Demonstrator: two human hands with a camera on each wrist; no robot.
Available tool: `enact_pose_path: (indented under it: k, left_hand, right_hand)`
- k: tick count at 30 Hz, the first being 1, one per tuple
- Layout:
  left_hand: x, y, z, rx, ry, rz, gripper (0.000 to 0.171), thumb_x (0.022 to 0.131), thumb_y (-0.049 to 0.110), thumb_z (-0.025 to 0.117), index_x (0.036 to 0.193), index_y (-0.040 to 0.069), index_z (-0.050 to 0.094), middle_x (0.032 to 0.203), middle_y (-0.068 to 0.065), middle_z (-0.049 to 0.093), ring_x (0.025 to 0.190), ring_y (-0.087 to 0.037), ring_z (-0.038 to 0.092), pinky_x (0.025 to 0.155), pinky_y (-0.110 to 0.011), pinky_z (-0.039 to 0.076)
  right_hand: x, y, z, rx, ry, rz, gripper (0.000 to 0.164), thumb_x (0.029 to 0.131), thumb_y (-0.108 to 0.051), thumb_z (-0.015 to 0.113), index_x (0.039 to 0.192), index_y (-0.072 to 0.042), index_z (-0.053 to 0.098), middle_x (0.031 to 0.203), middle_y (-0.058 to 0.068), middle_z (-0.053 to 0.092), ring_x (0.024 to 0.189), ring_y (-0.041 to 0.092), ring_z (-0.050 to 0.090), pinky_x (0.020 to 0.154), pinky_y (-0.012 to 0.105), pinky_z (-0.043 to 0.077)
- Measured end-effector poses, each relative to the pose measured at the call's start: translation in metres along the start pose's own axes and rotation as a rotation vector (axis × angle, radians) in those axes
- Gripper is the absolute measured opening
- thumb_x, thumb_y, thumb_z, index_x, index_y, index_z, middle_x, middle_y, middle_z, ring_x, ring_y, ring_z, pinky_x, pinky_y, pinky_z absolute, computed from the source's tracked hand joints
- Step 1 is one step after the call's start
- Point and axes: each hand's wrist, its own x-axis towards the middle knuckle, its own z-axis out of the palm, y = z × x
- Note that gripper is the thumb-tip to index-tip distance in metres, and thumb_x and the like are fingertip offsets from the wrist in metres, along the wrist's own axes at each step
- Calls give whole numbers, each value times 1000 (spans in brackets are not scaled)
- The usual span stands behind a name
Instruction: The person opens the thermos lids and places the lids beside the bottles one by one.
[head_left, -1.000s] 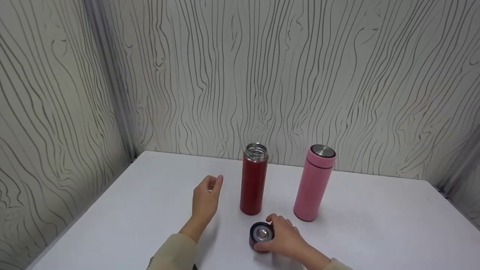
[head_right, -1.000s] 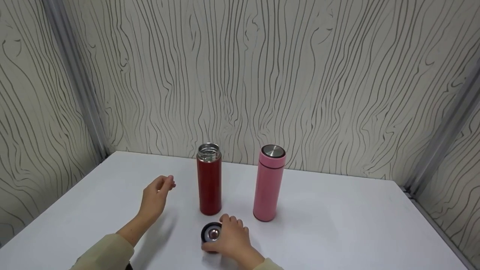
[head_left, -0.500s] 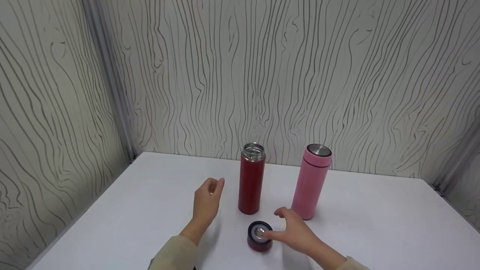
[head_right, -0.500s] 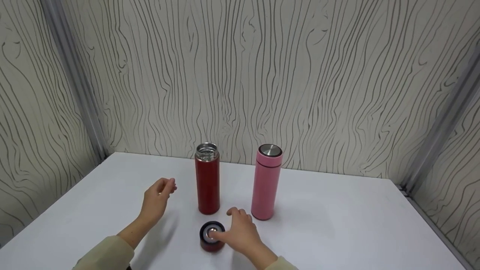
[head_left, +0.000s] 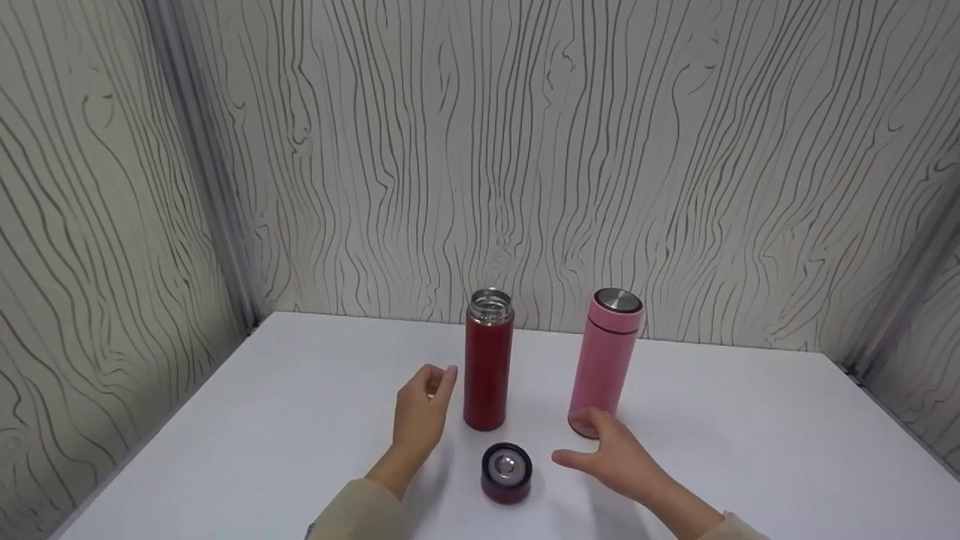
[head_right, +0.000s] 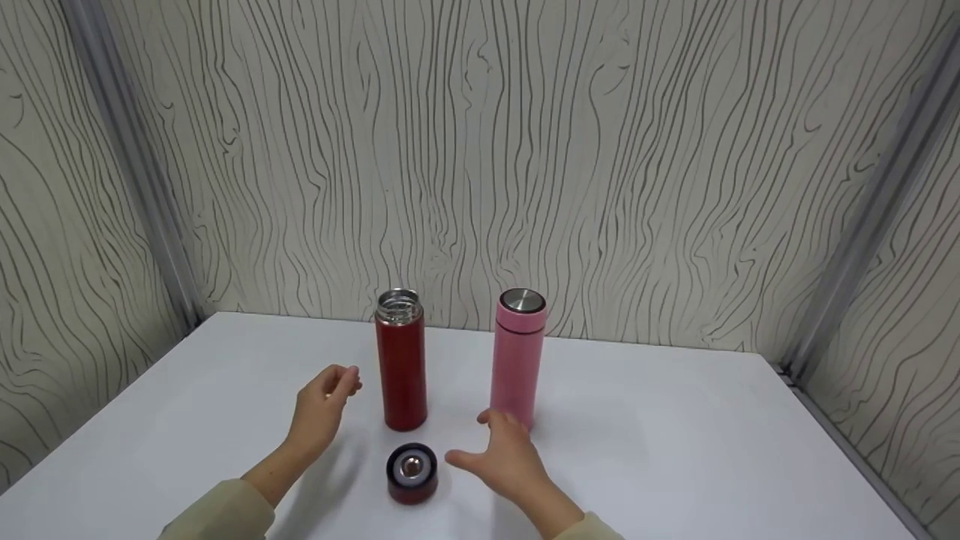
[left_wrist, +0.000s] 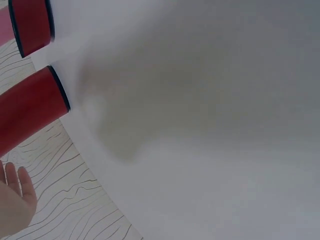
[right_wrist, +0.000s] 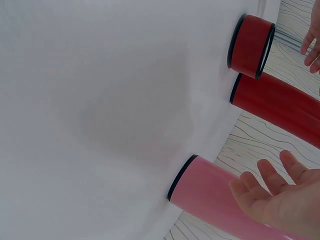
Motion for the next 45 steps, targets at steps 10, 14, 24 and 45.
enact_pose_path:
  k: [10,14,24,45]
  left_hand:
    - [-3,4,16,-25,-58,-5,29,95,37,51,90,10,59,88,-7,64,82,-12,55,70,-25,46]
    - [-4,5,20,-25,-74,7,29,94,37,51,91,9,61,89,-8,66,83,-12,56,69,-25,47]
    - [-6,12,31,-37,-103,12,31,93,39,53,93,10,62,90,-5,66,84,-12,57,76,-28,49]
    - [-8,50,78,-13,-220,76,30,92,44,53,98,16,63,92,4,66,89,-9,58,78,-27,49]
  right_hand:
    - [1,13,-22,-4,-22,76,76,71,-43,77,126,1,48,128,19,53,121,39,47,99,54,40]
    - [0,18,-29,-2,-14,62,74,73,-42,76,126,1,48,129,20,53,123,42,45,99,55,40]
    - [-4,28,-43,-43,28,75,69,74,-42,75,122,0,49,126,22,54,120,42,46,95,55,43]
    - [-15,50,-68,-45,55,95,70,75,-41,75,122,3,48,126,25,52,121,45,44,95,55,43]
